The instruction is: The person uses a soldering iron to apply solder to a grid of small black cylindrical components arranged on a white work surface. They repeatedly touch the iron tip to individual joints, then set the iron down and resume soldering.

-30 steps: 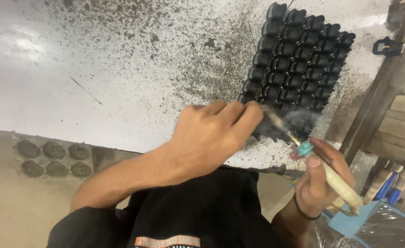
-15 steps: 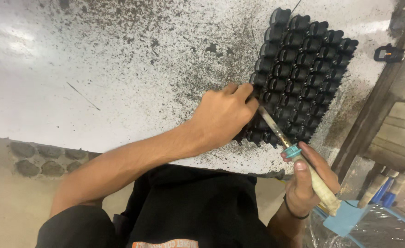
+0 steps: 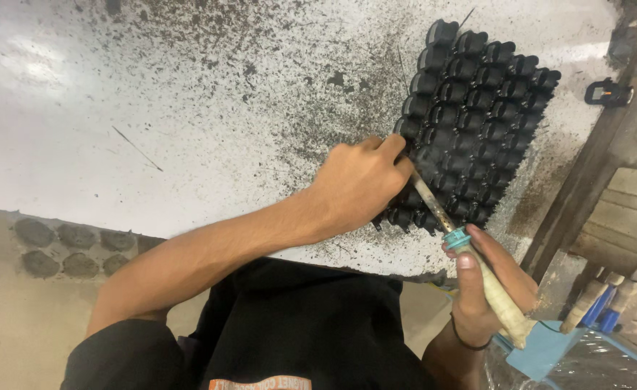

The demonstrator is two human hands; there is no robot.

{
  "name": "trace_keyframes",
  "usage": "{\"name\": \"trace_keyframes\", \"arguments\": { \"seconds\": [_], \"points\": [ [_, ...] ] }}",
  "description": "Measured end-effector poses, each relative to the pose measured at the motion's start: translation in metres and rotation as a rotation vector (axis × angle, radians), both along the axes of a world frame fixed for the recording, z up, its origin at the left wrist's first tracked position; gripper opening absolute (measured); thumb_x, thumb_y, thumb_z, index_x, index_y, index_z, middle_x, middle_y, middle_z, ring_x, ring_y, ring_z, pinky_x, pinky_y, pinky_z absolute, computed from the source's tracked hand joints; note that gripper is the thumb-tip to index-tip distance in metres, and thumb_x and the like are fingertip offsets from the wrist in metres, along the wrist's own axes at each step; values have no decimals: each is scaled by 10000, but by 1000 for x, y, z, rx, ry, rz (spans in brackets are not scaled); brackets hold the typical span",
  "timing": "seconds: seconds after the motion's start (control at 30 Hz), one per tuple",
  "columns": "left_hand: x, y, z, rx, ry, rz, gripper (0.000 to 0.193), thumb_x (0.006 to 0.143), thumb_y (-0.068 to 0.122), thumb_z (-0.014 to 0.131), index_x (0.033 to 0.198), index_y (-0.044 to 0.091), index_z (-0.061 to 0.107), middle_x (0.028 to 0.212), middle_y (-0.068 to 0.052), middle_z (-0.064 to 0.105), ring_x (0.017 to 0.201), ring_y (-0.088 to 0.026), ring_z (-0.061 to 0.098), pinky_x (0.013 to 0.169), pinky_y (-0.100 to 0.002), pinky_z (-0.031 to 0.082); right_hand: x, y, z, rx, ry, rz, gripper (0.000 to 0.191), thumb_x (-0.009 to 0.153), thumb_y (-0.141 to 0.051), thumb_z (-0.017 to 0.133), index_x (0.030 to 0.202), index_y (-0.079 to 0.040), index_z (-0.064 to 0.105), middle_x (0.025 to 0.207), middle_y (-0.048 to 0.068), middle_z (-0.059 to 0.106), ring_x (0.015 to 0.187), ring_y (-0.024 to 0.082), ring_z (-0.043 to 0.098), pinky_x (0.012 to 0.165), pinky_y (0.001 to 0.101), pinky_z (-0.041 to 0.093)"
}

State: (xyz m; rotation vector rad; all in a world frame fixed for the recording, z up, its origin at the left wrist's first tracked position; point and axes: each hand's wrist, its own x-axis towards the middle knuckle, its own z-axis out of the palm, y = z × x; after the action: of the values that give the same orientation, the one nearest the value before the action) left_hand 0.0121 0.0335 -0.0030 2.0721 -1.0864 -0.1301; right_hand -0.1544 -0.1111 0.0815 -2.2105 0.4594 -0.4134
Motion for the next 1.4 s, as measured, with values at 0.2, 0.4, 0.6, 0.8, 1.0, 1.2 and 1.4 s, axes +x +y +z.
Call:
{"name": "trace_keyframes", "arguments": {
  "seconds": [0.2,0.4,0.6,0.8,1.0,1.2,1.4],
  "points": [
    [-3,-3,-4,9,59,-35,190,715,40,722,898,-5,695,966,-169,638,859,-338,716,606,-438,601,8,-3,28,-261,181,180,298,966,-57,714,1228,83,689,1000,211,738,848,230,750,782,275,577],
    [4,19,34,34,65,-43,283,742,35,696,1017,-4,641,841,-162,651,747,-358,719,568,-445,585,0,-28,4,10,-66,56,298,986,-90,702,1214,101,701,1004,211,743,842,248,753,750,301,606],
    [20,18,57,-252,-14,54,176,924,-13,645,1099,5,631,791,-73,632,637,-261,688,467,-412,512,-5,-39,-49,410,-325,-69,337,990,-82,678,1222,162,658,1001,224,691,793,279,716,705,363,617],
    [26,-4,14,-67,-103,133,201,755,51,686,952,16,696,986,-144,644,865,-308,700,545,-409,578,-9,-40,-49,290,-266,-49,351,978,-83,679,1228,163,656,975,234,700,796,274,720,757,347,622],
    [16,-13,-7,38,-60,57,126,763,59,696,870,0,725,951,-161,644,861,-313,709,586,-419,603,6,-32,-37,261,-211,-35,348,988,-89,695,1240,150,672,951,227,717,805,258,733,771,328,628],
    [15,-20,-10,-14,-9,49,111,723,60,717,819,5,725,933,-180,655,841,-343,714,610,-437,604,22,-16,3,-124,-8,71,262,998,-40,731,1211,109,697,971,200,743,851,217,750,777,261,587],
    [17,-22,-13,-66,64,39,206,722,19,708,924,-16,724,935,-190,648,817,-353,715,621,-447,605,33,-14,18,-251,81,121,263,949,-30,748,1187,78,720,985,191,748,807,191,732,714,251,552]
  ]
}}
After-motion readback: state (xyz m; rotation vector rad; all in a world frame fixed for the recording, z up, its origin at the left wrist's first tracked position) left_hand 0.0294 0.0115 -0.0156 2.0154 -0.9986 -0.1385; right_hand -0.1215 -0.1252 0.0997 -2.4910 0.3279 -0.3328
